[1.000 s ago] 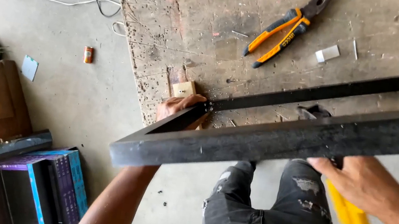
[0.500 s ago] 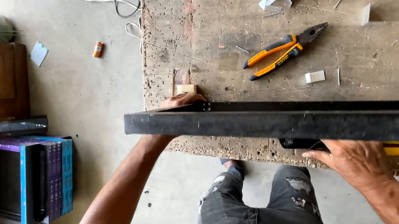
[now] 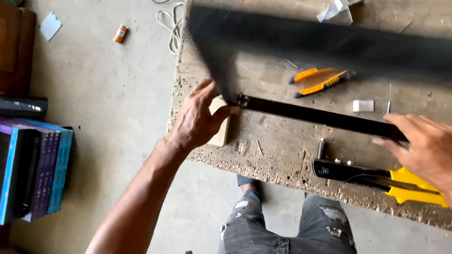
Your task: Assembling a metal frame by riveting the corners together and measuring the dimensions on a workbench
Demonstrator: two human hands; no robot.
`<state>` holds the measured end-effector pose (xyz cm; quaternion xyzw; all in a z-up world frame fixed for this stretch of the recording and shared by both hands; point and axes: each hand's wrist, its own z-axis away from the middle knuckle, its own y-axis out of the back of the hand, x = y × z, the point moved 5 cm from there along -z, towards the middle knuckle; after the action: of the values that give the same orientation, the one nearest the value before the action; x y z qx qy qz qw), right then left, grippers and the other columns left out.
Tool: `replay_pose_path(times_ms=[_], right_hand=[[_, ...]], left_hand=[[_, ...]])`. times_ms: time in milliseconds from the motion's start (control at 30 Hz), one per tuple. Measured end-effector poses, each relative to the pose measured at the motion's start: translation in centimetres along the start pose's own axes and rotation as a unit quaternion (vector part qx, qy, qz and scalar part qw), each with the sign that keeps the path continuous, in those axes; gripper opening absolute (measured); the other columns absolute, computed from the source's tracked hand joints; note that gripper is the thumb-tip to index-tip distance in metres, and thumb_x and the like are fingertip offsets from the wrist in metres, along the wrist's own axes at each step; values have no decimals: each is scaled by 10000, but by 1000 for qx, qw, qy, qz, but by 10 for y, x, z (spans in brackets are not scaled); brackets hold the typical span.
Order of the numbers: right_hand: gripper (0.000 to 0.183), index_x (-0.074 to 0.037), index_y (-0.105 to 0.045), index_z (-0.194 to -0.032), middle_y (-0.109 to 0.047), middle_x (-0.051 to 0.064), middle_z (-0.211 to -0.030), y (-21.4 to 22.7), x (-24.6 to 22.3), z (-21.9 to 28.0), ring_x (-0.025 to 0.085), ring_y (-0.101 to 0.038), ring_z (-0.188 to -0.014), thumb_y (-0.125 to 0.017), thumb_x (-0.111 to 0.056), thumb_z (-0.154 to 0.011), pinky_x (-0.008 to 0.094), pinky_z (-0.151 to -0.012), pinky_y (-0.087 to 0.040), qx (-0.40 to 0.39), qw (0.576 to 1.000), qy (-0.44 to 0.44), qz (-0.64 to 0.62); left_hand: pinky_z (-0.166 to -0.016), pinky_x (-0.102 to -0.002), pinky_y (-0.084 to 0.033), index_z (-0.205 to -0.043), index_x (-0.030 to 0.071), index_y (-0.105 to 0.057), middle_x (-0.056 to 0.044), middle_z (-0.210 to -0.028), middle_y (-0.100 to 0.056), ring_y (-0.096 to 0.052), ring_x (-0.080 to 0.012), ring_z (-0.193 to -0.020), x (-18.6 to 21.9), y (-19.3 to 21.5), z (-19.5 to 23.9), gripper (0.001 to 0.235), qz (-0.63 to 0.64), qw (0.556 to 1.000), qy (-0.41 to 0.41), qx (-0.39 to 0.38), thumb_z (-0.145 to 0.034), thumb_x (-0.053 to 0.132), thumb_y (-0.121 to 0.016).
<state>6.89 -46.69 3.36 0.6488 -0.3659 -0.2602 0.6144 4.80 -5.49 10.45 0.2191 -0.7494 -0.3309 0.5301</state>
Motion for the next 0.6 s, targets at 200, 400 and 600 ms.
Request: replay_pose_path(times_ms=[200, 400, 600], right_hand=[[412, -59, -721, -971, -655, 57, -734, 20, 44, 9, 165, -601, -588, -747, -464, -897, 317, -583, -490, 27, 976, -32, -214], [473, -54, -758, -1189, -708, 133, -852, 8, 98, 30, 247, -651, -773, -861, -299, -797, 366, -722, -486, -139, 898, -264, -324], [320, -22, -705, -575, -552, 89, -424, -85, 179, 49, 152, -476, -420, -810, -318, -634, 346, -449, -366, -93, 904, -181, -376]], left_hand=[[-938, -298, -539, -1364, 24, -623, -53, -1124, -740, -679, -149, -1020, 71, 56, -26, 628, 230, 968, 95, 35, -1081, 510, -346], [-1020, -331, -604, -1267, 83, -693, -72, -1233, -747, -708, -164, -1173, 99, 91, -50, 400, 286, 956, 25, 66, -1055, 399, -569], [-915, -270, -583, -1095, 143, -733, 36, -1054, -750, -716, -91, -961, 120, 111, -68, 311, 243, 970, 2, 29, -933, 408, -717]])
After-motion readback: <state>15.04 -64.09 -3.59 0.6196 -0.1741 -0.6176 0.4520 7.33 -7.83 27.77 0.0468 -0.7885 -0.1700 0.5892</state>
